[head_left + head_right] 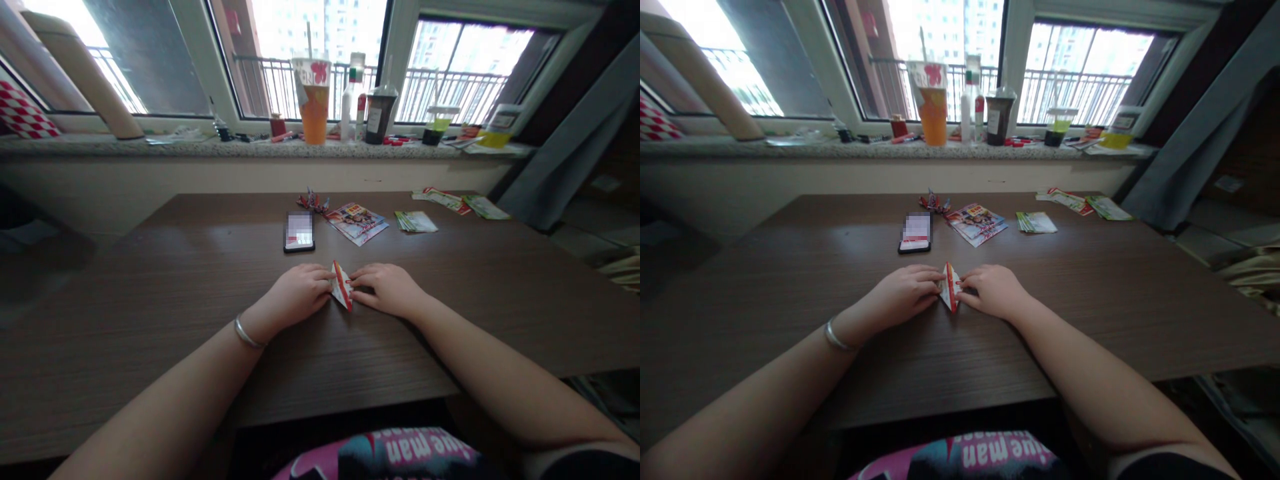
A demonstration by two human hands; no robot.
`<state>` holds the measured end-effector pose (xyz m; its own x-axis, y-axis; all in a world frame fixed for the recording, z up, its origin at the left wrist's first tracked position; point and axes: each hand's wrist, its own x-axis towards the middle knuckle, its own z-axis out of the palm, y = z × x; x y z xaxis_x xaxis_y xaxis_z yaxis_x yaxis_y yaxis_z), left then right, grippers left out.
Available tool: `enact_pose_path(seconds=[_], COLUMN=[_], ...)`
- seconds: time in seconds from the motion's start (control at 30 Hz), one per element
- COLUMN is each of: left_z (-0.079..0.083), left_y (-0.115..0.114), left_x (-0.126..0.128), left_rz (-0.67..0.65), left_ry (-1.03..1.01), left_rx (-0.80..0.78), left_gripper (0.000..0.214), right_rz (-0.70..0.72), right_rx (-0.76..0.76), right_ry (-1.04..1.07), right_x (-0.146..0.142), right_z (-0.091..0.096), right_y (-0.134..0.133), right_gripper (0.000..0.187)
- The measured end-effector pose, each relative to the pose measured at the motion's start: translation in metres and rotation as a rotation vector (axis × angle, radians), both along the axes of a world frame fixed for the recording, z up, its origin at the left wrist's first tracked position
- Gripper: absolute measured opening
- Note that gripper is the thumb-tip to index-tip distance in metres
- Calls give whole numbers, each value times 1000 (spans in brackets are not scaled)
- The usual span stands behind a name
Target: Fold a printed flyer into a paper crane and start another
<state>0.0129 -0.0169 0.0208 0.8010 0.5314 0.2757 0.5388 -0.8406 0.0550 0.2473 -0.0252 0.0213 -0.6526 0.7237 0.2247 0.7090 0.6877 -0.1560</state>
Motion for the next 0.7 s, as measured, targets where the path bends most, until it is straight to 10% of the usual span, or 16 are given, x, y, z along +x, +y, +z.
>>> enact_pose_path(seconds=[0.7], left_z=[-12], left_y=[1], left_x=[-2], left_rz=[228], left_ry=[-18], left_rx=[7], left_gripper=[38], right_rz=[63], right_rx=[-44], right_ry=[2], right_x=[3], right_z=[-10], right_y=[3], right_gripper=[48])
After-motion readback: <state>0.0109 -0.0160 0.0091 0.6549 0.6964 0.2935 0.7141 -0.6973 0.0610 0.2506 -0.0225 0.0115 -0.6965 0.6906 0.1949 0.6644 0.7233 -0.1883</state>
